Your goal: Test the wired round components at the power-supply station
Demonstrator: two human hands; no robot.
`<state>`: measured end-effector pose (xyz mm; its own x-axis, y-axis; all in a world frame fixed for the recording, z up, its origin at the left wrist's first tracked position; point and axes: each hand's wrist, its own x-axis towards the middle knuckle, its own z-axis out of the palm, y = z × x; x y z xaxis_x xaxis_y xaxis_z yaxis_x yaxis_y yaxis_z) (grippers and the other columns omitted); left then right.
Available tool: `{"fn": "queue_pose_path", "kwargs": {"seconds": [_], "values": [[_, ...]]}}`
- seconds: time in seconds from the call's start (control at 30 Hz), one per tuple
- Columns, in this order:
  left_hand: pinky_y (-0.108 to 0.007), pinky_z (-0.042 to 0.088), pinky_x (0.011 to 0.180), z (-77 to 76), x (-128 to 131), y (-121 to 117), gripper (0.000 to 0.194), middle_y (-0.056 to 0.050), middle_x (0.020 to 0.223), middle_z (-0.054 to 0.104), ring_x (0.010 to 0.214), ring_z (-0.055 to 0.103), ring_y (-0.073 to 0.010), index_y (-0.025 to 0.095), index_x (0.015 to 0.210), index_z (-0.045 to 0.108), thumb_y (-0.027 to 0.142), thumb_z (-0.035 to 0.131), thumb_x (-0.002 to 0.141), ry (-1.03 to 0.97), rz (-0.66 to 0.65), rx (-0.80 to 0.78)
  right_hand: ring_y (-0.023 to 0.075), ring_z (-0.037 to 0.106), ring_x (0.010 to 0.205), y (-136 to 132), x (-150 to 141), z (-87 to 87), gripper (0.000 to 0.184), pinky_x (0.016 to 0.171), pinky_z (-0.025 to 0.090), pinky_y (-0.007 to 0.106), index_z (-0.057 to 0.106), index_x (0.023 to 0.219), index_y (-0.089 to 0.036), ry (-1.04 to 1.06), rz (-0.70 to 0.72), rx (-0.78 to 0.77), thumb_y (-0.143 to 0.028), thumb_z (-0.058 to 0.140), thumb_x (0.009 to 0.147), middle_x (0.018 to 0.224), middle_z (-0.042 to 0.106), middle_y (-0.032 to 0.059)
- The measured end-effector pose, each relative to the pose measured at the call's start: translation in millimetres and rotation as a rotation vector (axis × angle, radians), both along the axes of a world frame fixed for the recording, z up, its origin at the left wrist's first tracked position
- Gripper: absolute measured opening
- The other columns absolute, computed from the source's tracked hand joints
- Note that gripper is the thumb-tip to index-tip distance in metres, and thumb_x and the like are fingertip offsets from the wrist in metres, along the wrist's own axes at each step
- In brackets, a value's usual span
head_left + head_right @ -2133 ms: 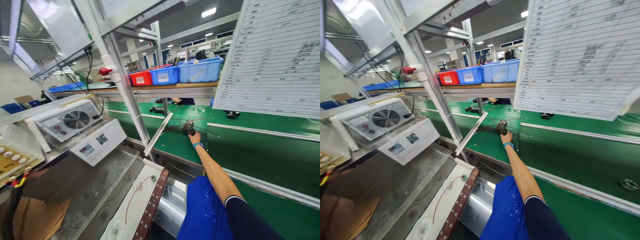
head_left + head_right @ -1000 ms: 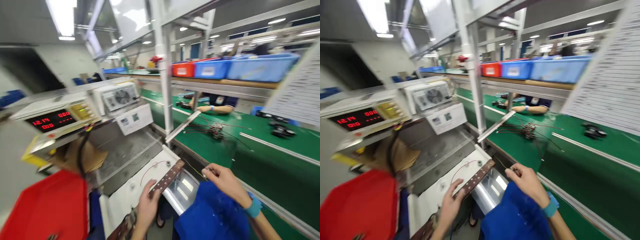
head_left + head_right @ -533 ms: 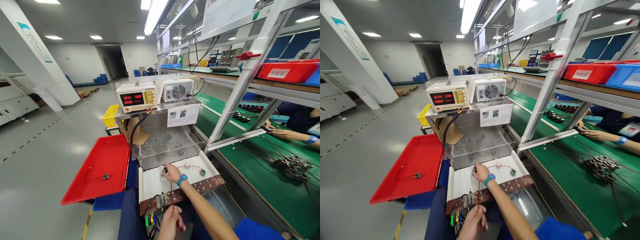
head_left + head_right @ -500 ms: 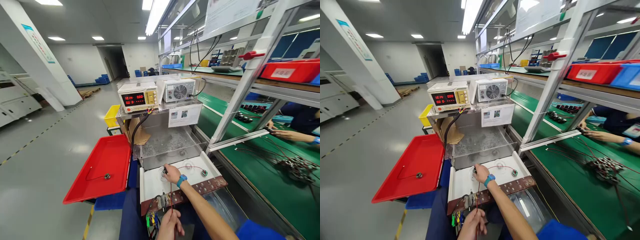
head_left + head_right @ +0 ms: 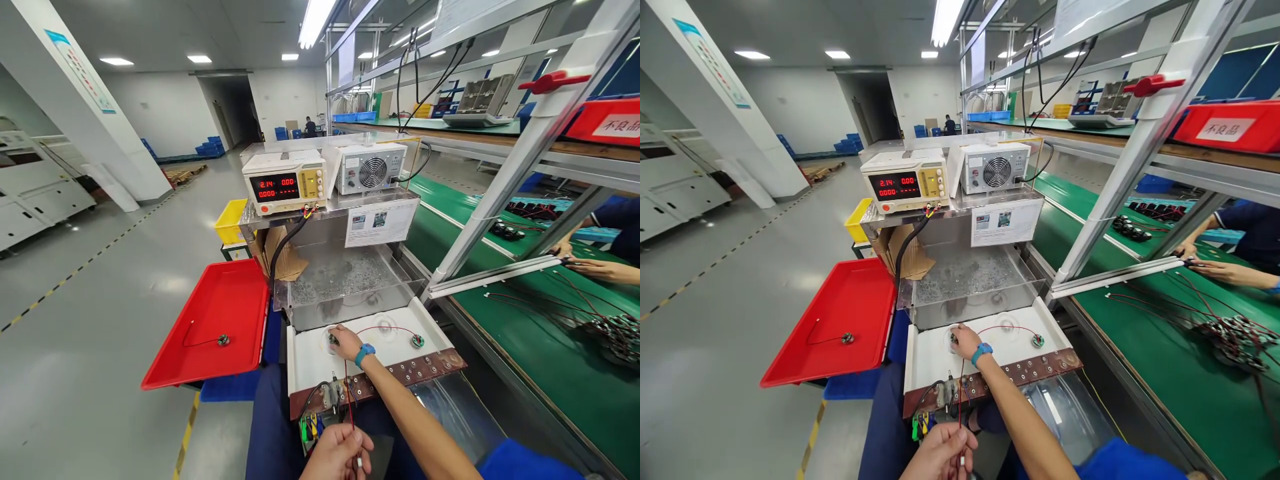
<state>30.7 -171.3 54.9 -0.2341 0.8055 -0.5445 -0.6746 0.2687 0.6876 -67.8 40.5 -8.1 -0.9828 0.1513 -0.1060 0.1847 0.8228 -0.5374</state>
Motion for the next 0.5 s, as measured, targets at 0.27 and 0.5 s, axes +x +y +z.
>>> {"fn": "queue_pose_path", "kwargs": {"seconds": [0.27,0.5], "values": [[-0.02,0.047,0.054,43.5,-52.9,11.5,0.047,-0.003,0.076,0.065,0.058,0.06,-0.0079,0.011,0.088,0.068,0.052,0.079,0.067,0.152,0.294,0.107,0.0198,0.059,0.098,13.7,5.8,-21.8,0.047,0.091,0.043,0.029,0.064,0.11,-0.016,0.133,-0.206,-0.185,0.001,0.046,0.07,0.106,0.065,0.0091],[-0.027,0.051,0.064,14.1,-92.5,41.7,0.05,-0.004,0.071,0.068,0.065,0.062,-0.0148,0.012,0.095,0.067,0.057,0.064,0.075,0.593,0.208,-0.063,0.024,0.053,0.109,4.2,4.6,-16.5,0.044,0.092,0.039,0.03,0.063,0.116,-0.019,0.055,-0.106,-0.037,-0.019,0.059,0.072,0.112,0.062,0.0092]]}}
